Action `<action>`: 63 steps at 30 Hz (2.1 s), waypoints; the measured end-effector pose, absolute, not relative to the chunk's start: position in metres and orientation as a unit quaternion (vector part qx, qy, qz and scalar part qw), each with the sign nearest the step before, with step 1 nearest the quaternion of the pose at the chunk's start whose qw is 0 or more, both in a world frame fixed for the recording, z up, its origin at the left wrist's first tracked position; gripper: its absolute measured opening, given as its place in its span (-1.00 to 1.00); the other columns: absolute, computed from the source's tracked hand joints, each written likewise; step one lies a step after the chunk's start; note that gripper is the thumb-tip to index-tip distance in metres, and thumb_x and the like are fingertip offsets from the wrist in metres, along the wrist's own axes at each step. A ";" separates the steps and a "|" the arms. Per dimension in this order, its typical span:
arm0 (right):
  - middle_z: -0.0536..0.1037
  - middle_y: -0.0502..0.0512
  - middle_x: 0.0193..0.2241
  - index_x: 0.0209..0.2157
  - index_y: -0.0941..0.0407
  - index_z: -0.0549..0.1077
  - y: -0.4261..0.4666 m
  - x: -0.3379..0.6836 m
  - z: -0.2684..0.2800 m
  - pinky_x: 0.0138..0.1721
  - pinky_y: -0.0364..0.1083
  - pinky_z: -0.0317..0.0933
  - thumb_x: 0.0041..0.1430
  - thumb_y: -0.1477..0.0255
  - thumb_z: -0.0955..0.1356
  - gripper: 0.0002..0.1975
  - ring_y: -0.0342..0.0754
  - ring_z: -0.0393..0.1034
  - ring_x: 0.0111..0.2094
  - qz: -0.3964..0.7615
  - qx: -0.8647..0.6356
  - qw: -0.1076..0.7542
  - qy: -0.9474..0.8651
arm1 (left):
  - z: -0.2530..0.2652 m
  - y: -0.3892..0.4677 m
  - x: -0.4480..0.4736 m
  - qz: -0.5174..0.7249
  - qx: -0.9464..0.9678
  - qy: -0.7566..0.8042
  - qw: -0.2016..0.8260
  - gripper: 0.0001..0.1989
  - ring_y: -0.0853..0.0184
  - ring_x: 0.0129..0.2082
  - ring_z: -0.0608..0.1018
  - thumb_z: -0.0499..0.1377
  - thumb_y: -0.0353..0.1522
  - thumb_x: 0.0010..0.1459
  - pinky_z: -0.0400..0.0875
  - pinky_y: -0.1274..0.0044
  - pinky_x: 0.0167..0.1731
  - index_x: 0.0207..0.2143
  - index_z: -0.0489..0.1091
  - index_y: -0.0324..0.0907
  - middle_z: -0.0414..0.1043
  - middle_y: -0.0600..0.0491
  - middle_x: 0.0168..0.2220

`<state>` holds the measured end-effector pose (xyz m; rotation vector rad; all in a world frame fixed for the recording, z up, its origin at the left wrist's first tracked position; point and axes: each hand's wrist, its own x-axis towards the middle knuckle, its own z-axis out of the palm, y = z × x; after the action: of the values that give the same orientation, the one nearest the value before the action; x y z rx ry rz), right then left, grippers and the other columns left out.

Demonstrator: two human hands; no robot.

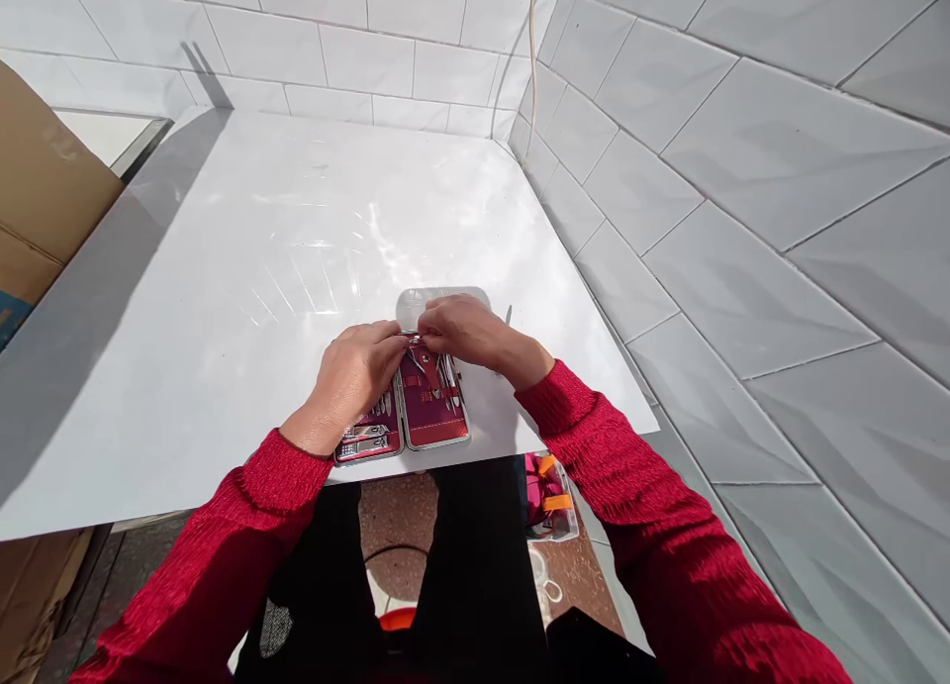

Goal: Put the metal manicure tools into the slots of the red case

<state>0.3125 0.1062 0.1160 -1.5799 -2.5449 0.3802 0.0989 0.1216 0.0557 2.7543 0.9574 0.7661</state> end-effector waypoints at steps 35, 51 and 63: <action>0.46 0.07 -0.47 -0.44 0.16 0.51 0.096 0.309 0.115 -0.23 -0.02 -0.01 0.23 0.56 0.38 -0.85 -0.07 0.18 -0.38 0.098 -0.590 0.074 -0.798 | 0.049 0.124 0.097 0.261 0.913 0.312 0.024 -0.63 0.22 -0.20 0.64 -0.03 -0.26 0.55 0.52 0.36 -0.19 -0.08 0.58 -0.07 0.63 -0.01 -0.13; 0.38 0.01 -0.46 -0.50 0.13 0.39 0.098 0.318 0.116 -0.23 -0.04 -0.04 0.20 0.65 0.34 -0.78 -0.10 0.14 -0.36 0.118 -0.526 0.082 -0.839 | 0.050 0.122 0.099 0.276 0.910 0.307 0.032 -0.63 0.22 -0.22 0.63 -0.01 -0.27 0.54 0.48 0.38 -0.25 -0.14 0.59 -0.12 0.63 -0.03 -0.16; 0.39 -0.02 -0.57 -0.54 0.15 0.47 0.095 0.314 0.121 -0.31 -0.05 -0.07 0.24 0.59 0.37 -0.75 -0.15 0.09 -0.47 0.134 -0.588 0.091 -0.793 | 0.051 0.122 0.098 0.277 0.911 0.304 0.036 -0.64 0.22 -0.21 0.65 -0.02 -0.25 0.55 0.53 0.35 -0.21 -0.10 0.57 -0.12 0.63 -0.03 -0.13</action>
<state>0.3144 0.0951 0.1210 -1.7472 -2.3561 0.3973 0.0982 0.1218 0.0514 2.7977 0.9353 0.8508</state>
